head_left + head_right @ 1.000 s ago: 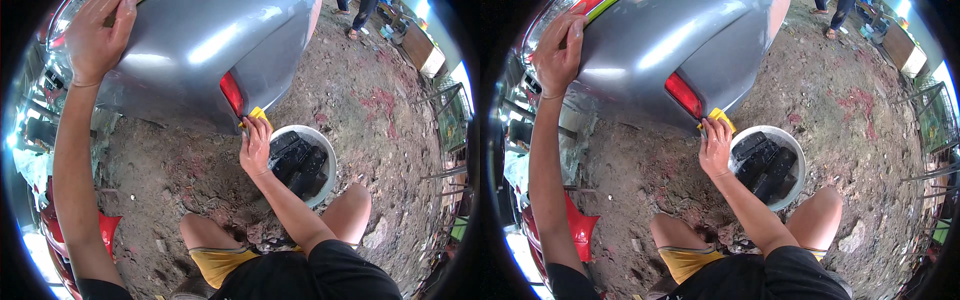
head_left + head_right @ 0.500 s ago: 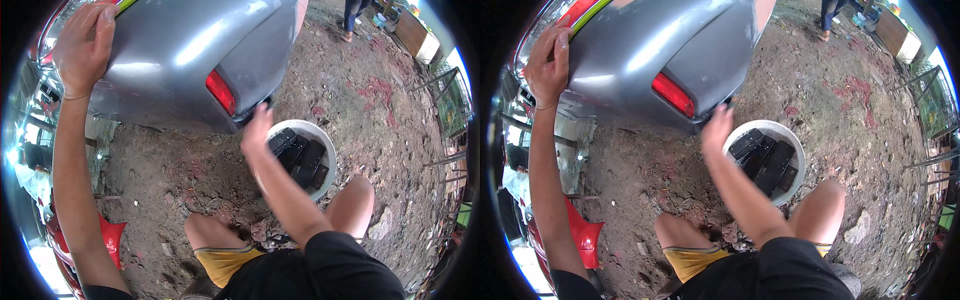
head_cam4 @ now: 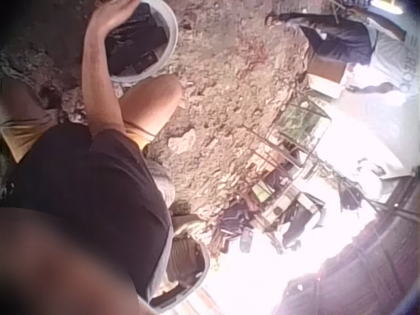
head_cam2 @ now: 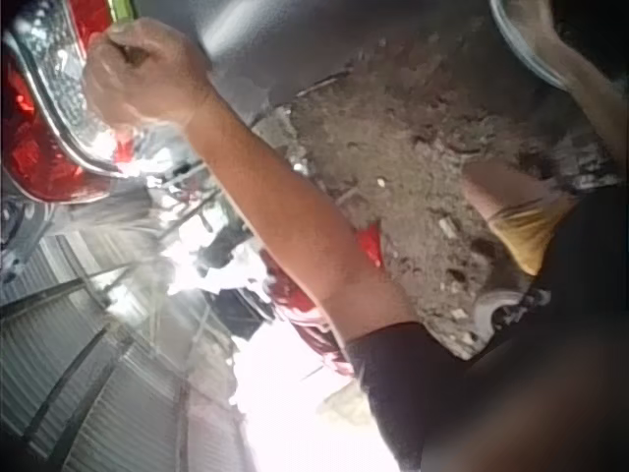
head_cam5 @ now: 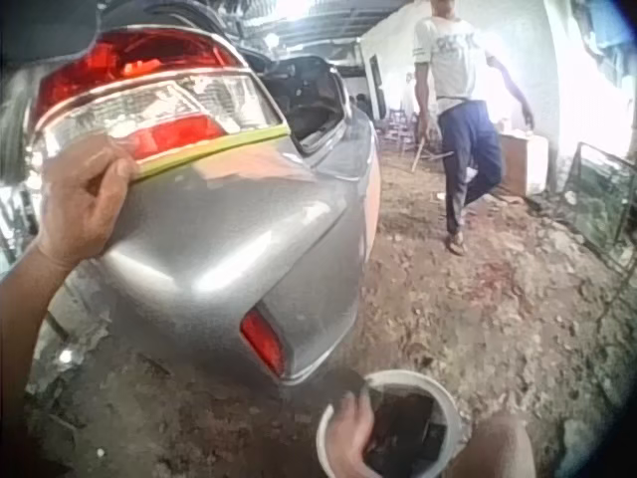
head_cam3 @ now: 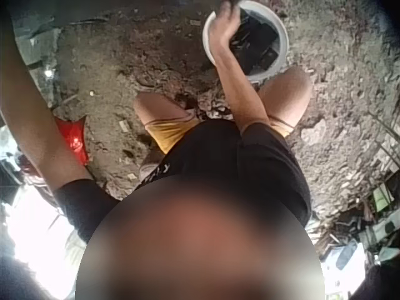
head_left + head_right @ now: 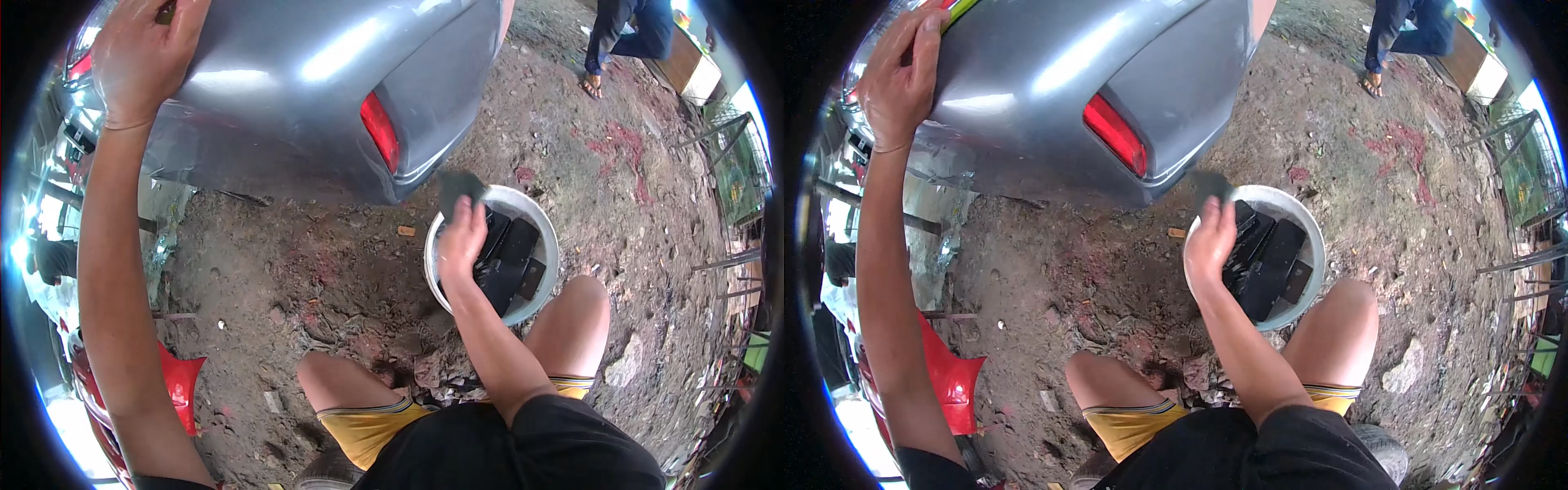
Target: Wet sanding a car bumper to prepare the surface for repair or painting.
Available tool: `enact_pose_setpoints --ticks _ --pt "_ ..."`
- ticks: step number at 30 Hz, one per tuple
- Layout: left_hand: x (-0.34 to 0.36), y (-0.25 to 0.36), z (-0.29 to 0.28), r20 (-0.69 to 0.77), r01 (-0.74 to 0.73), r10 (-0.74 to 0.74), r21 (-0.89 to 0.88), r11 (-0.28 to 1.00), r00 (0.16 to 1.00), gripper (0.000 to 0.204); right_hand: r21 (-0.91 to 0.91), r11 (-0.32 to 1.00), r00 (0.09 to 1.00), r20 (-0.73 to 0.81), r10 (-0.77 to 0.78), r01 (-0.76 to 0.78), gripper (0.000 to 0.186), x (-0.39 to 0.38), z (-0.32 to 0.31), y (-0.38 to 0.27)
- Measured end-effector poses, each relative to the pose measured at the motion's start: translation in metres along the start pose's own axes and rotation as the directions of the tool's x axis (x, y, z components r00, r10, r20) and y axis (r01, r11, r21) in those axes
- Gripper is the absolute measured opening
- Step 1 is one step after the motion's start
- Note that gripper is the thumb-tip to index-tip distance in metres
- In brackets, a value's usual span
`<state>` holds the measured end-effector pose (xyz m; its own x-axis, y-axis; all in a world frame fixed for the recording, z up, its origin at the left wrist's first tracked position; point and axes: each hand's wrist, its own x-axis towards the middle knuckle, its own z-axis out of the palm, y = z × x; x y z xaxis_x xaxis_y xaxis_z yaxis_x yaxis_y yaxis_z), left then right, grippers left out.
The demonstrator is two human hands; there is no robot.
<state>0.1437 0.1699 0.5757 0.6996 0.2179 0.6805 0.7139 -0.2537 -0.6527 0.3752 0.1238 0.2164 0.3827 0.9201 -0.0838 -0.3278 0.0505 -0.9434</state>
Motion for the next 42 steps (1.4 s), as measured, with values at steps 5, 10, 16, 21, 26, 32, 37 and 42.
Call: enact_pose_setpoints --ticks 5,10,16,21,26,32,37,42 --pt "0.003 0.002 0.001 0.062 0.089 -0.086 -0.062 0.994 0.994 0.017 -0.328 0.848 0.901 0.273 -0.337 0.417 0.061 -0.081 0.065 0.054" --pt "-0.009 -0.007 0.003 0.018 -0.037 0.038 -0.019 0.999 0.999 0.018 -0.503 0.812 0.781 0.363 0.508 -0.295 0.038 -0.107 0.024 0.046" --pt "-0.006 -0.004 -0.003 0.091 0.093 -0.085 -0.087 0.992 0.992 0.016 0.271 0.856 0.892 0.023 0.451 -0.440 0.018 -0.050 0.034 -0.005" --pt "0.005 -0.003 0.006 0.029 -0.001 0.005 -0.113 0.994 1.000 0.017 0.083 0.996 0.986 -0.165 0.036 -0.023 0.059 0.030 0.099 0.014" --pt "0.005 0.001 0.000 0.080 0.058 -0.053 -0.062 0.996 0.995 0.014 0.109 0.993 0.996 -0.080 -0.031 0.040 0.062 0.065 0.091 0.006" --pt "0.002 -0.002 -0.001 0.028 0.054 -0.051 -0.143 0.988 0.998 0.008 0.229 0.954 0.967 -0.121 0.224 -0.192 0.062 0.076 0.093 0.000" --pt "-0.003 0.003 0.001 0.104 0.117 -0.111 -0.062 0.991 0.988 0.015 -0.060 0.881 0.883 0.034 -0.469 0.470 0.055 0.050 0.087 0.018" --pt "0.001 -0.007 -0.004 0.147 0.090 -0.079 -0.070 0.993 0.986 0.015 -0.127 0.911 0.917 0.130 -0.376 0.392 0.056 0.066 0.081 -0.004"
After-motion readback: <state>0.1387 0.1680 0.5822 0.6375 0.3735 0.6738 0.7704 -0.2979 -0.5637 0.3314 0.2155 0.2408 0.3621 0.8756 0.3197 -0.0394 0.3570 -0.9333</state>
